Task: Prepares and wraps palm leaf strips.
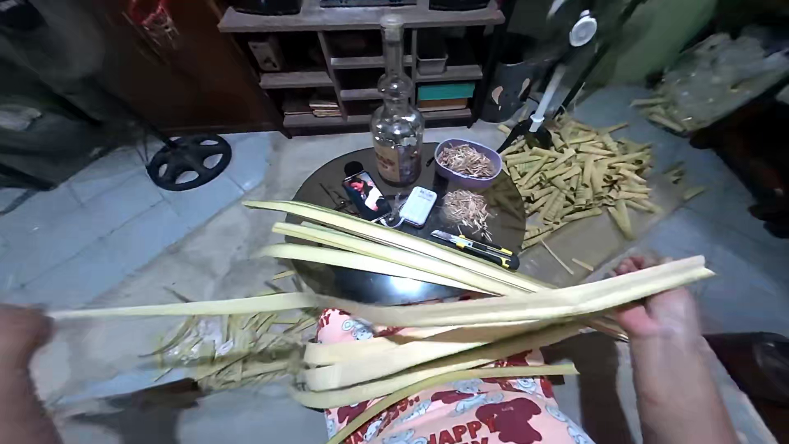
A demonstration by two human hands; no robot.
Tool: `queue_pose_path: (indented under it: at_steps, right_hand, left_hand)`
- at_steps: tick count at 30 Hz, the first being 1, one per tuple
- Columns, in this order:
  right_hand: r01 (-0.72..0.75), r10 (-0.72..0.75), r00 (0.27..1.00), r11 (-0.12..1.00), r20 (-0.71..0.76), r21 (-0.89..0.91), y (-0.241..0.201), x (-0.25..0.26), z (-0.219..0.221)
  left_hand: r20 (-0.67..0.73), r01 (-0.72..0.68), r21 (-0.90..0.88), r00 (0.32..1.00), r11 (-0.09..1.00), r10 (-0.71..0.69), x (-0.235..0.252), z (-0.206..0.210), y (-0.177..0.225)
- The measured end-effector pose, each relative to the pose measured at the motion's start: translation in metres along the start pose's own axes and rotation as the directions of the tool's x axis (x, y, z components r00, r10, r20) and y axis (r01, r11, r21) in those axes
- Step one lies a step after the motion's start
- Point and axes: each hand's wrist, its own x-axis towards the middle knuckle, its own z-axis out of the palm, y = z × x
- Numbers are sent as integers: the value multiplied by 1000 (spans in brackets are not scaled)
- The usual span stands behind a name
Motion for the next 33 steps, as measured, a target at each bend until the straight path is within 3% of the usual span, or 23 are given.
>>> queue_pose_path:
  at_steps: [1, 2, 3, 5, 8, 10, 11, 15, 20, 22, 24, 26, 27, 29, 31, 32, 33]
  right_hand:
    - [1, -1, 1000, 1000, 22, -27, 3, -11, 11]
    - [1, 3, 998, 998, 62, -61, 7, -21, 21]
    - [8, 2, 994, 996, 110, -93, 12, -29, 30]
    - [80, -42, 977, 981, 211, -178, 20, -38, 44]
    - [239, -129, 925, 929, 358, -283, 28, -42, 53]
    - [335, -196, 889, 894, 413, -297, 31, -43, 52]
    - [378, -227, 870, 877, 437, -297, 31, -42, 50]
    - [524, -341, 805, 793, 486, -312, 31, -39, 43]
    - [701, -456, 691, 611, 560, -368, 36, -45, 43]
    - [725, -477, 688, 486, 547, -489, 39, -37, 29]
    - [529, -431, 823, 346, 370, -775, 36, -10, 2]
    - [255, -368, 921, 332, 124, -908, 26, 31, -34]
    - [175, -342, 938, 346, 50, -922, 19, 46, -51]
    - [26, -223, 972, 392, -68, -919, 14, 65, -81]
    - [-139, 6, 989, 329, -145, -934, 16, 71, -99]
    - [-175, 131, 980, 200, -151, -964, 15, 74, -105]
    - [-150, 213, 966, -6, -148, -989, 14, 76, -106]
  left_hand:
    - [17, -233, 150, 972, 961, 233, -13, 2, 25]
    - [-76, -496, 169, 855, 852, 513, -19, 17, 44]
    - [-114, -635, 131, 753, 761, 648, -39, 24, 86]
    - [-87, -821, -12, 569, 570, 818, -124, 22, 193]
    - [-93, -939, -273, 245, 212, 965, -248, 31, 300]
    - [-187, -947, -317, 111, 47, 976, -303, 44, 337]
    - [-235, -944, -330, 81, -1, 969, -321, 51, 347]
    - [-225, -843, -537, 99, -39, 969, -346, 54, 353]
    - [-196, -940, -340, 51, -19, 979, -352, 52, 344]
    - [-140, -944, -321, 133, 82, 981, -338, 40, 334]
    - [-155, -940, -249, 275, 232, 949, -298, 19, 314]
    - [-299, -910, -210, 408, 357, 863, -241, -1, 274]
    - [-384, -900, -234, 434, 368, 815, -215, -13, 247]
    - [-509, -855, -421, 500, 305, 701, -173, -27, 191]
    - [-537, -725, -671, 620, 156, 573, -148, -23, 151]
    - [-542, -692, -716, 636, 95, 550, -148, -22, 146]
    - [-545, -682, -730, 623, 47, 561, -158, -21, 152]
